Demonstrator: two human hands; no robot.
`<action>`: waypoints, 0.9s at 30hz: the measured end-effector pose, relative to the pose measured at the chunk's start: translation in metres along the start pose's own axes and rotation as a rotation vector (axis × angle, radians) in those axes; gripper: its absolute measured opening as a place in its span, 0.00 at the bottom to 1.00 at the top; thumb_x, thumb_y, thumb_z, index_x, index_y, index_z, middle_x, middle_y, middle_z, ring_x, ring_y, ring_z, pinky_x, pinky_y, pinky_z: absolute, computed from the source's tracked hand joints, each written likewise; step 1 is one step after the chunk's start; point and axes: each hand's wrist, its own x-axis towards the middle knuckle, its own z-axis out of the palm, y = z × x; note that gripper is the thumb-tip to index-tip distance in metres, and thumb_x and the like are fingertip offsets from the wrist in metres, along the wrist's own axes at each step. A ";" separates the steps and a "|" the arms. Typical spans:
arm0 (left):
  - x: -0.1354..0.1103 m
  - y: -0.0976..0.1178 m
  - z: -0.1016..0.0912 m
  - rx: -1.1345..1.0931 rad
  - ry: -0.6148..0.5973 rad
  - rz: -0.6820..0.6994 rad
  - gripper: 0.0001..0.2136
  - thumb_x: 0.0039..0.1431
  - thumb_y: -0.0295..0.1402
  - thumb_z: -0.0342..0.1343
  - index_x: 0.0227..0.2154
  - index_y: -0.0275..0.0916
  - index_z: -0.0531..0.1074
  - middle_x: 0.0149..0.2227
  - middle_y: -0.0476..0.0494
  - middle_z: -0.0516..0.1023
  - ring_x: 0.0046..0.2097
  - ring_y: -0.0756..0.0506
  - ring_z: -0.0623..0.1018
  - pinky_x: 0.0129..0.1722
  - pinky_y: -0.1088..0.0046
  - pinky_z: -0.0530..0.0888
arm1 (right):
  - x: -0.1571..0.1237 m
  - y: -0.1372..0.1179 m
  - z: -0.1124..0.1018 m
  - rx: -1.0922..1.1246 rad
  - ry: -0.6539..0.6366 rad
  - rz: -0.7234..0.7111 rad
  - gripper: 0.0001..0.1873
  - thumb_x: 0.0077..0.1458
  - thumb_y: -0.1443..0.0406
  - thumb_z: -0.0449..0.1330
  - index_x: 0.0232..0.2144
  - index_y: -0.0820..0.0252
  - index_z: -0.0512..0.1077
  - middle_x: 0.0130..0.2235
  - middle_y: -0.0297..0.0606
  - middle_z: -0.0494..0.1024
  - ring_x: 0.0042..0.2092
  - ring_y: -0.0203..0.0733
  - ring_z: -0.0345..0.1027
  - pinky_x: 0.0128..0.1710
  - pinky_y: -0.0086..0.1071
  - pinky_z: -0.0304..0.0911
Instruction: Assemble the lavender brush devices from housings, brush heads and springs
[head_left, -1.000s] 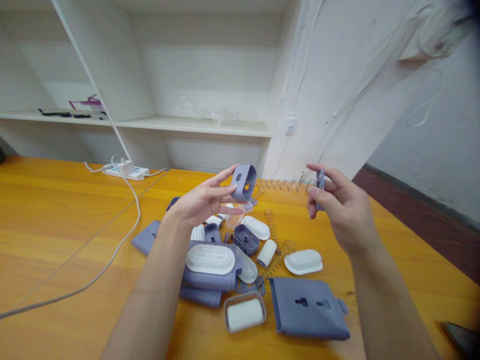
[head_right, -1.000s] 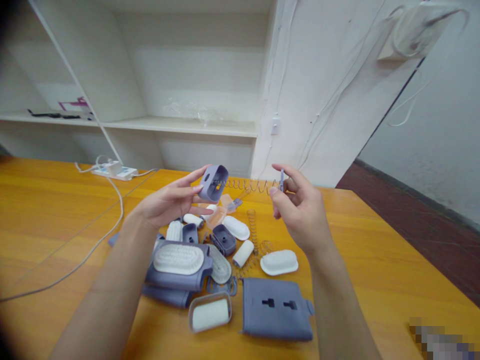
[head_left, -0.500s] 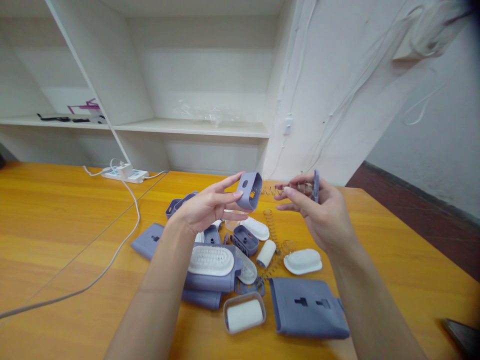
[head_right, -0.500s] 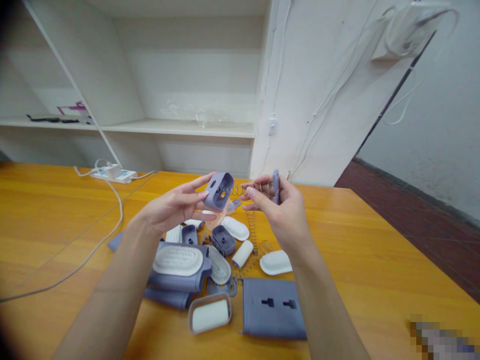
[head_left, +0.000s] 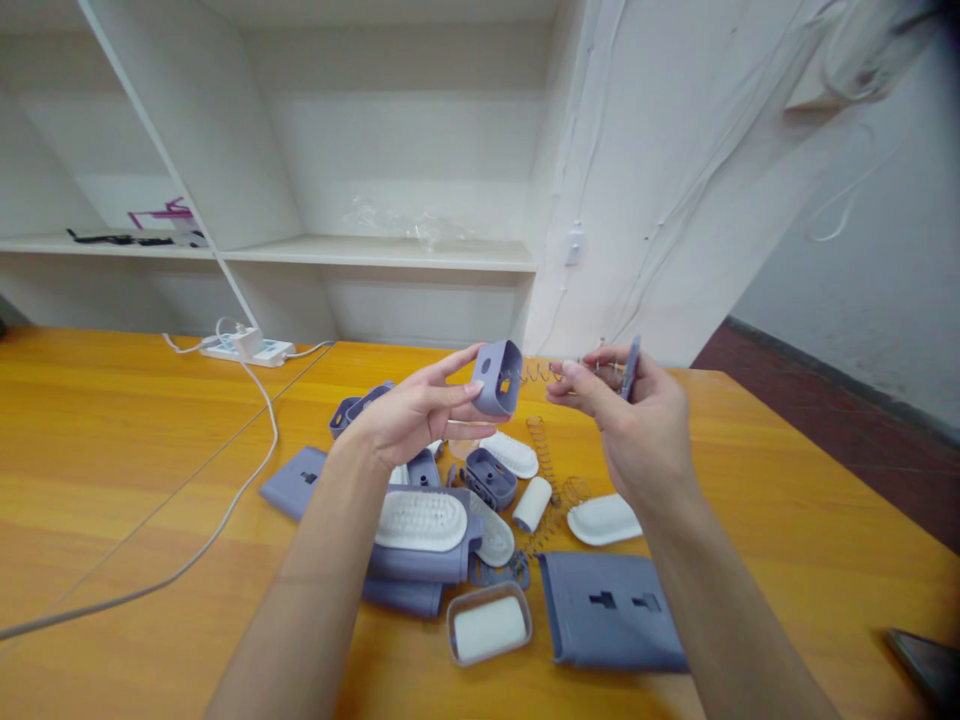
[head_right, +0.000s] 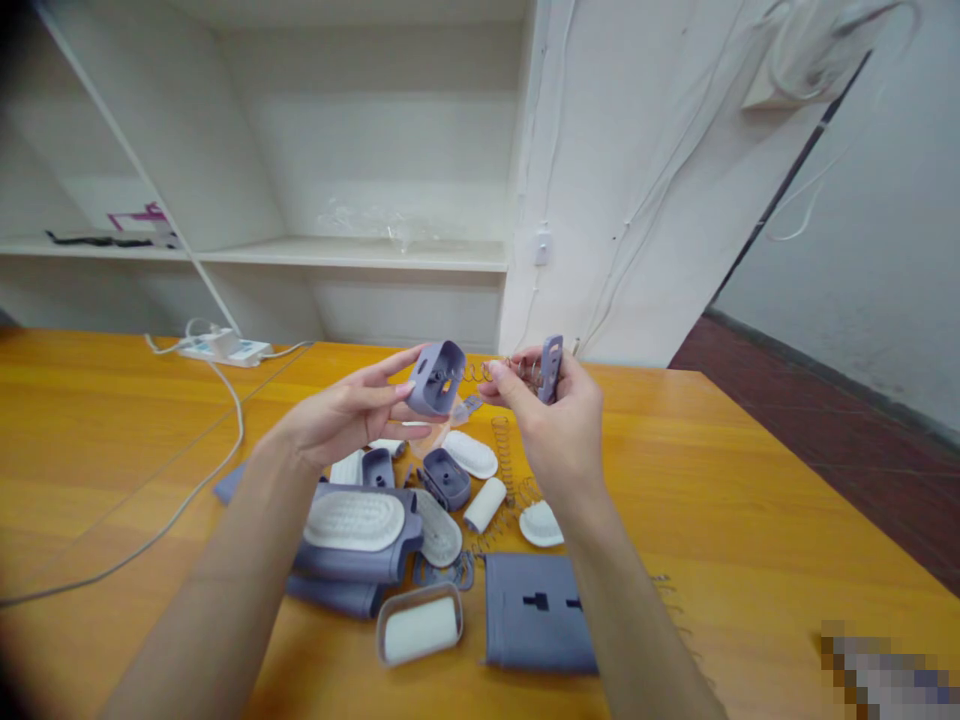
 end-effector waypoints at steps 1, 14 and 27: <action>-0.001 0.001 -0.002 -0.017 -0.003 0.005 0.33 0.59 0.28 0.59 0.65 0.47 0.53 0.51 0.33 0.77 0.47 0.37 0.80 0.48 0.59 0.75 | 0.000 -0.001 -0.001 0.012 -0.019 0.013 0.15 0.47 0.62 0.69 0.35 0.58 0.69 0.30 0.33 0.78 0.29 0.38 0.77 0.33 0.35 0.76; -0.003 0.002 -0.014 -0.017 0.085 0.108 0.25 0.54 0.25 0.62 0.56 0.39 0.66 0.47 0.37 0.78 0.43 0.41 0.81 0.43 0.61 0.79 | 0.008 -0.010 -0.017 -0.132 -0.122 -0.010 0.30 0.44 0.61 0.71 0.50 0.56 0.67 0.37 0.37 0.80 0.35 0.40 0.75 0.33 0.34 0.73; 0.001 0.005 0.010 0.002 0.299 0.558 0.22 0.52 0.29 0.65 0.49 0.39 0.64 0.38 0.46 0.79 0.37 0.51 0.78 0.39 0.73 0.75 | 0.012 -0.015 -0.039 -0.276 -0.584 0.308 0.26 0.52 0.53 0.65 0.51 0.58 0.70 0.40 0.43 0.81 0.42 0.45 0.76 0.44 0.40 0.70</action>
